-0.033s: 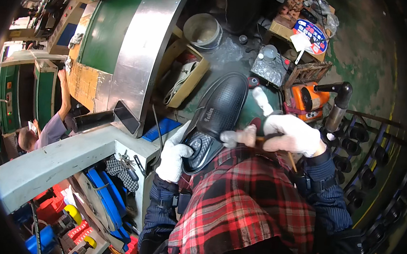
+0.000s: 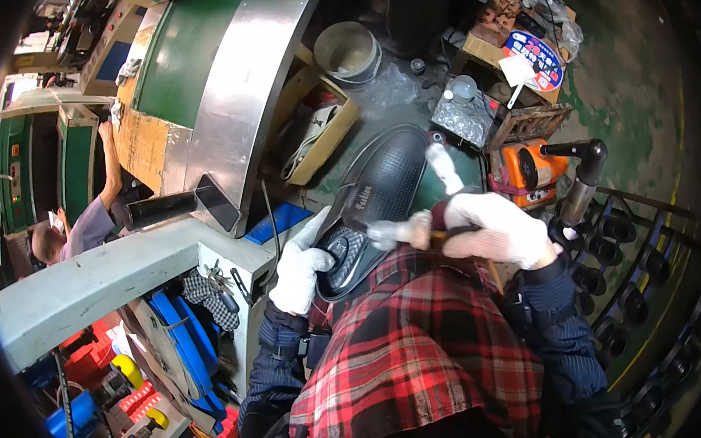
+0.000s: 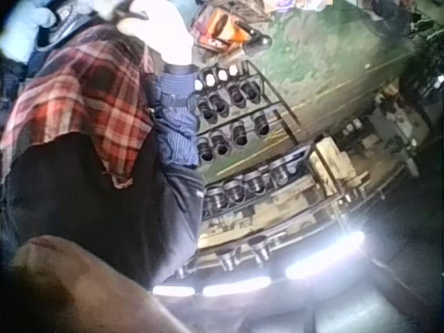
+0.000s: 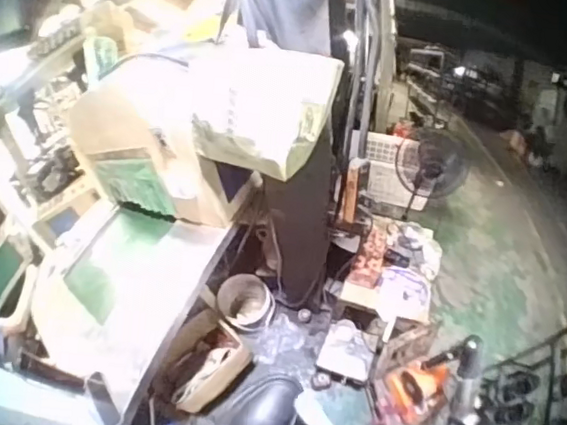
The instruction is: The recorder uses a brush to apply a liquid finish or cleaner to black shoes and then places them on a drying or storage rack.
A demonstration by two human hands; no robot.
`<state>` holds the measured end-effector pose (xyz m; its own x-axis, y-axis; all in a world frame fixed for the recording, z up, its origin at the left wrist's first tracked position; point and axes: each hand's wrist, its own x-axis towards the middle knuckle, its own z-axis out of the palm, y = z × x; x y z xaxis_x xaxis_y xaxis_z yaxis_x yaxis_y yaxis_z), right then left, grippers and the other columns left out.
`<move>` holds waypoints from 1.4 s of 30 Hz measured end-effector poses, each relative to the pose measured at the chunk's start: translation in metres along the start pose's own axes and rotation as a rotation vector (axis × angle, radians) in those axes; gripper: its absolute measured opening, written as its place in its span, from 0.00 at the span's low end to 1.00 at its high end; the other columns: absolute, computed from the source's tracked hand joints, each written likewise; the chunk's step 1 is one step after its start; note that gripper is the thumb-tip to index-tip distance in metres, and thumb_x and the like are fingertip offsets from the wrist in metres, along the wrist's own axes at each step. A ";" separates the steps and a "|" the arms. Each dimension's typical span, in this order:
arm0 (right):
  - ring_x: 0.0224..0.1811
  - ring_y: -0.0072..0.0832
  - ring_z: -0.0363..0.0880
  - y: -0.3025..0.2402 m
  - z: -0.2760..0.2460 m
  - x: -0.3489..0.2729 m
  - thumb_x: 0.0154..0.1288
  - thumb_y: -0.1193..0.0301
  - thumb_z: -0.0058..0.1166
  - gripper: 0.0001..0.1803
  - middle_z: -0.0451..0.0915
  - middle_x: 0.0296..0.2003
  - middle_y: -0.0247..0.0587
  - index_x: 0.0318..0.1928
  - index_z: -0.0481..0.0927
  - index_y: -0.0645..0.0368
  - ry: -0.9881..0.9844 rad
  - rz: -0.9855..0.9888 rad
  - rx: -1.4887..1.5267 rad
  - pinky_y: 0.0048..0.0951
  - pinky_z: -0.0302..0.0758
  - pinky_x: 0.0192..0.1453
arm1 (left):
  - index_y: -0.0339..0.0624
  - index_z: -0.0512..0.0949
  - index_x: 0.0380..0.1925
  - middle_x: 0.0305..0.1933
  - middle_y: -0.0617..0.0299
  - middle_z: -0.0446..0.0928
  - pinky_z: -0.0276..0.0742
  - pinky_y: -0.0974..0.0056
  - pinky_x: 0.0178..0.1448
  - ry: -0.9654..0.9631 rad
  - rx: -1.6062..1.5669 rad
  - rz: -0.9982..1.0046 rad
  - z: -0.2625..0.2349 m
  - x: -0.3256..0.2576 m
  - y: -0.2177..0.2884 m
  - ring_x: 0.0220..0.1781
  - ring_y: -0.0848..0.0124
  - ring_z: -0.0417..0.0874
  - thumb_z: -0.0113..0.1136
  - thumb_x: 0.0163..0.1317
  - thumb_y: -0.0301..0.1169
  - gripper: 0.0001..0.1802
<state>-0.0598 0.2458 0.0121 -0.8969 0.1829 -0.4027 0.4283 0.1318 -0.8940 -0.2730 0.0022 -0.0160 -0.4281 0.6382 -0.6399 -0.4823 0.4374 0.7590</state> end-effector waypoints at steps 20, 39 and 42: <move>0.38 0.28 0.76 0.359 0.022 0.136 0.62 0.67 0.61 0.13 0.77 0.33 0.38 0.37 0.79 0.66 0.813 0.274 0.287 0.33 0.71 0.45 | 0.30 0.69 0.67 0.57 0.48 0.80 0.77 0.67 0.57 0.073 0.022 -0.359 -0.042 0.072 -0.023 0.51 0.63 0.84 0.49 0.37 0.19 0.46; 0.50 0.30 0.79 0.102 0.046 0.010 0.67 0.72 0.53 0.11 0.79 0.46 0.42 0.46 0.76 0.66 0.646 -0.058 1.448 0.29 0.75 0.60 | 0.29 0.63 0.70 0.69 0.53 0.71 0.60 0.66 0.74 -0.648 0.093 -0.512 -0.017 0.055 0.023 0.68 0.65 0.72 0.55 0.47 0.17 0.43; 0.60 0.42 0.77 0.120 0.076 -0.048 0.67 0.69 0.52 0.15 0.81 0.51 0.51 0.49 0.76 0.66 0.796 -0.002 1.177 0.39 0.72 0.67 | 0.35 0.63 0.71 0.69 0.50 0.71 0.62 0.64 0.73 -0.673 0.312 -0.405 0.015 0.016 -0.007 0.69 0.63 0.72 0.57 0.53 0.21 0.40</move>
<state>0.0260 0.1789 -0.0911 -0.4272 0.7266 -0.5381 -0.2675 -0.6701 -0.6924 -0.2647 0.0190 -0.0296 0.3267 0.5928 -0.7361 -0.2252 0.8052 0.5486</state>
